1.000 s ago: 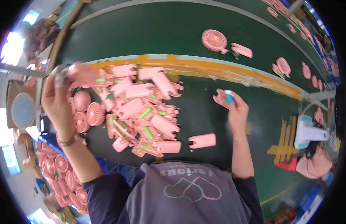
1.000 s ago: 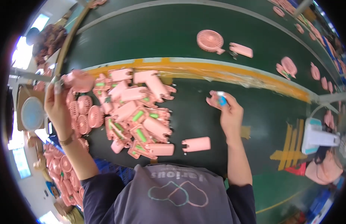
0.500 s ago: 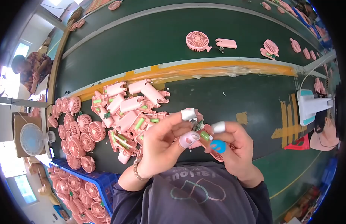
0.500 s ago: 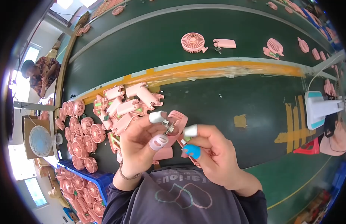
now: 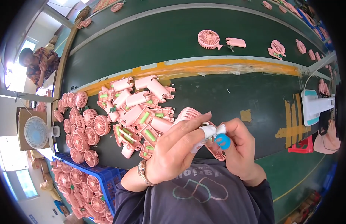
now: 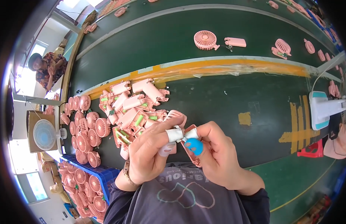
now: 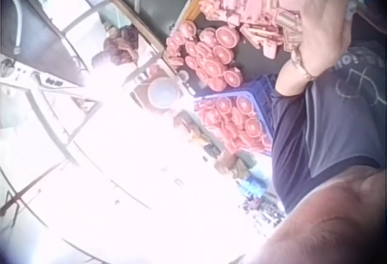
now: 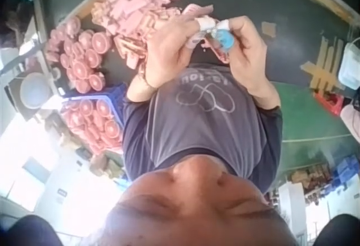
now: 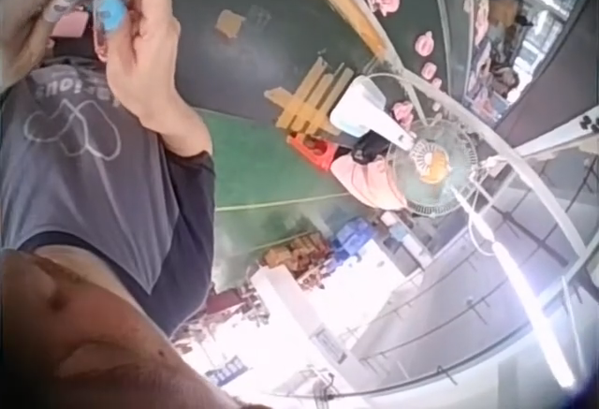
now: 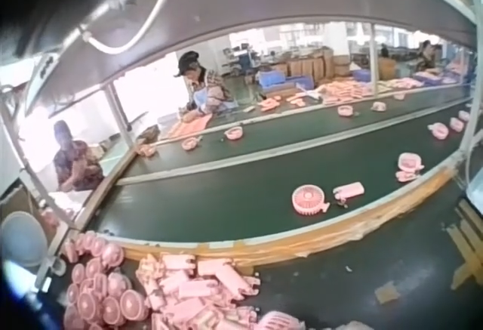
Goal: The person assembles handheld mini fans on a production line by connecting small circuit boards, attaching wiring, and fitting fan heads into plastic casings with batteries by hand.
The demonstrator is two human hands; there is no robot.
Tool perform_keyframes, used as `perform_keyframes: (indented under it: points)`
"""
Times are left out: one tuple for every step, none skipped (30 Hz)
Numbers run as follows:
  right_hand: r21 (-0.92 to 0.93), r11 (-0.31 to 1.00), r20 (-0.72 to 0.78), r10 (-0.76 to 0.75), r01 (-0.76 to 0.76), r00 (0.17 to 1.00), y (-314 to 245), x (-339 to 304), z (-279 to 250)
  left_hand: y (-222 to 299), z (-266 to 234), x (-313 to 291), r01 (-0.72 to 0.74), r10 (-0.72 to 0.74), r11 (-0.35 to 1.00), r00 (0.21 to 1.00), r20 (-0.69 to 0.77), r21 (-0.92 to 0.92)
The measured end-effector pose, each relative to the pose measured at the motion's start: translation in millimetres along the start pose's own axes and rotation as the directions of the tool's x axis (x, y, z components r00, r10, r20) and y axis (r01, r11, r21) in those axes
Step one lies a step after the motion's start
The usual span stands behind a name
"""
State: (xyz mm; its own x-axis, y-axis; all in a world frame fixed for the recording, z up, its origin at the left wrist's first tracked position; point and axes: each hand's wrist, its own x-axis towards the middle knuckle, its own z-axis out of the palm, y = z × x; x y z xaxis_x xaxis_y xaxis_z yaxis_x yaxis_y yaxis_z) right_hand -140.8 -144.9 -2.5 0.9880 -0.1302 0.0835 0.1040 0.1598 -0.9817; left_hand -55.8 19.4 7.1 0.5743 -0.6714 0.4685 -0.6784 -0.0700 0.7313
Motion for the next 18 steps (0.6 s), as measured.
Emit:
perform_keyframes:
  points:
    - [0.032, 0.999, 0.009, 0.020, -0.021, 1.000, 0, 0, 0, 0, 0, 0, -0.002, 0.002, 1.000, 1.000, 0.003, -0.001]
    - [0.032, 0.999, 0.005, 0.019, -0.020, 1.000, 1, -1, 0, -1, 0, -1, 0.004, -0.004, 1.000, 1.000, 0.012, 0.003]
    - [0.088, 0.995, 0.024, 0.043, -0.045, 0.999, 0, -2, 0, -1, 1, -1, 0.010, -0.010, 1.000, 1.000, 0.021, 0.008]
    - [0.143, 0.987, 0.044, 0.066, -0.072, 0.997, 0, -3, 0, -1, 2, -1, 0.008, -0.008, 1.000, 1.000, 0.024, 0.006]
    - [0.143, 0.987, 0.040, 0.066, -0.071, 0.997, -1, -3, 0, -2, 3, -1, 0.019, -0.019, 1.000, 1.000, -0.008, -0.002]
    - [0.205, 0.970, 0.070, 0.117, -0.130, 0.991, -2, -3, 0, -2, 4, -1, 0.029, -0.030, 1.000, 0.999, -0.041, -0.010]
    - [0.264, 0.946, 0.105, 0.166, -0.188, 0.981, -3, -3, 0, -4, 5, -2, 0.028, -0.028, 1.000, 0.999, -0.038, -0.012]
    - [0.264, 0.946, 0.102, 0.165, -0.187, 0.981, -2, -4, -1, -6, 5, -3, -0.008, 0.008, 1.000, 0.999, -0.041, 0.005]
    - [0.305, 0.926, 0.111, 0.196, -0.221, 0.974, 1, -4, -2, -7, 6, -4, -0.043, 0.043, 0.999, 0.998, -0.043, 0.022]
    - [0.344, 0.903, 0.123, 0.227, -0.256, 0.966, 3, -3, -2, -6, 6, -3, -0.043, 0.044, 0.999, 0.998, -0.043, 0.022]
    - [0.344, 0.903, 0.124, 0.227, -0.256, 0.966, 3, -3, -3, -2, 5, -2, -0.031, 0.031, 1.000, 0.999, -0.023, 0.005]
    - [0.384, 0.884, 0.131, 0.232, -0.265, 0.964, 4, -2, -3, -1, 5, -1, -0.018, 0.018, 1.000, 1.000, -0.004, -0.012]
    - [0.424, 0.864, 0.137, 0.236, -0.272, 0.962, 5, -2, -3, -2, 5, -2, -0.018, 0.018, 1.000, 1.000, -0.004, -0.012]
    - [0.424, 0.863, 0.138, 0.237, -0.273, 0.962, 6, -3, -2, -6, 5, -3, -0.040, 0.040, 0.999, 0.999, -0.005, -0.022]
    - [0.379, 0.891, 0.117, 0.224, -0.252, 0.967, 7, -3, -1, -7, 6, -3, -0.063, 0.062, 0.997, 0.998, -0.006, -0.033]
    - [0.332, 0.914, 0.099, 0.211, -0.232, 0.972, 7, -3, 0, -7, 5, -5, -0.061, 0.060, 0.998, 0.998, -0.008, -0.032]
    - [0.332, 0.914, 0.102, 0.212, -0.234, 0.972, 6, -2, 1, -6, 5, -7, -0.031, 0.031, 0.999, 0.999, -0.004, 0.038]
    - [0.299, 0.911, 0.102, 0.266, -0.285, 0.959, 2, -2, 1, -4, 6, -9, -0.002, 0.003, 0.994, 1.000, -0.002, 0.108]
